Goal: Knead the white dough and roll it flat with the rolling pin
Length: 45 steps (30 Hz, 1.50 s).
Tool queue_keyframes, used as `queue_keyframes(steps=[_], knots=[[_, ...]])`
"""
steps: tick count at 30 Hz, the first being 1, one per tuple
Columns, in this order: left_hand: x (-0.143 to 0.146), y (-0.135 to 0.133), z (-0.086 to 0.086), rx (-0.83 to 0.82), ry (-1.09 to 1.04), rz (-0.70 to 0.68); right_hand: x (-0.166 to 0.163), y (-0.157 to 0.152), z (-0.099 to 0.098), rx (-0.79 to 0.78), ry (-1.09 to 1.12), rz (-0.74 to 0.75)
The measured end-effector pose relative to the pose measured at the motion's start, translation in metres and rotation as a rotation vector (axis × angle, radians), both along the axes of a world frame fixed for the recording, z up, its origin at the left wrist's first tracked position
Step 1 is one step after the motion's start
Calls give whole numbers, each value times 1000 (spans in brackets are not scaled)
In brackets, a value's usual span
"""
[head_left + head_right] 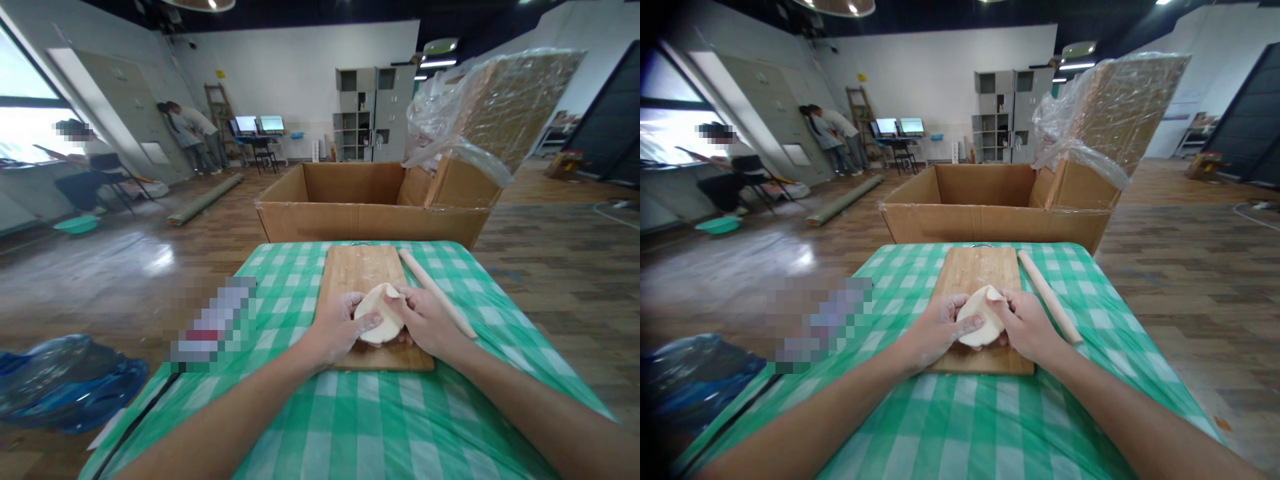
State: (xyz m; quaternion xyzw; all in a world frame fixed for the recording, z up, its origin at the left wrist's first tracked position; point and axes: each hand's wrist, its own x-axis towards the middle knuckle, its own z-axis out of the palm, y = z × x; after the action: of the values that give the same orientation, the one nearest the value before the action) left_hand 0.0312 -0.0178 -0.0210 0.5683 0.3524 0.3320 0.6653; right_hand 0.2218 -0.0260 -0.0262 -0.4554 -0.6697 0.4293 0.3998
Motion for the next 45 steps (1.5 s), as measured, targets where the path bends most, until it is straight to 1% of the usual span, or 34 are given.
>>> queue_keyframes(steps=[2, 3, 5, 7, 9, 12, 14, 16, 18, 20, 23, 25, 27, 29, 32, 34, 36, 39, 41, 43, 45], knots=[[2, -2, 5, -60, -46, -27, -3, 0, -3, -148, 147, -25], [2, -3, 8, -75, -60, -33, -4, -1, -3, -183, 196, -45], [3, -3, 10, -87, -83, -33, -6, -1, -4, -208, 265, -89], [3, -2, 9, -83, -107, -4, -6, 0, -3, -221, 316, -107], [3, -1, 4, -60, -132, 50, -4, 1, -1, -239, 332, -61], [4, -2, -1, 35, -90, 152, 2, 2, 3, -267, 278, 81], [3, -5, -1, 98, 23, 164, 4, 1, 5, -261, 202, 133], [1, -8, 3, 123, 141, 123, 5, -2, 7, -234, 125, 122], [0, -10, 7, 126, 191, 88, 3, -6, 9, -216, 101, 88], [-1, -11, 11, 116, 163, 83, 0, -10, 11, -213, 144, 52], [0, -10, 13, 53, 28, 78, -7, -14, 14, -188, 254, -2], [1, -9, 13, -4, -69, 54, -12, -15, 14, -140, 332, -60], [2, -8, 11, -33, -121, 32, -15, -14, 13, -111, 394, -114], [2, -7, 10, -20, -133, 53, -15, -11, 11, -132, 421, -133], [1, -5, 9, 24, -141, 122, -11, -7, 8, -227, 454, -86], [-2, -3, 9, 12, -156, 135, -6, -5, 7, -287, 505, -28], [-7, -1, 10, -35, -156, 102, -1, -4, 6, -362, 531, 23], [-14, 2, 10, -110, -109, -9, 5, -2, 8, -465, 470, 104], [-16, 1, 10, -129, -73, -98, 7, -2, 10, -468, 396, 192], [-15, -1, 9, -121, -47, -165, 6, -5, 12, -411, 323, 274], [-11, -4, 7, -91, -44, -191, 4, -8, 12, -347, 266, 296]])
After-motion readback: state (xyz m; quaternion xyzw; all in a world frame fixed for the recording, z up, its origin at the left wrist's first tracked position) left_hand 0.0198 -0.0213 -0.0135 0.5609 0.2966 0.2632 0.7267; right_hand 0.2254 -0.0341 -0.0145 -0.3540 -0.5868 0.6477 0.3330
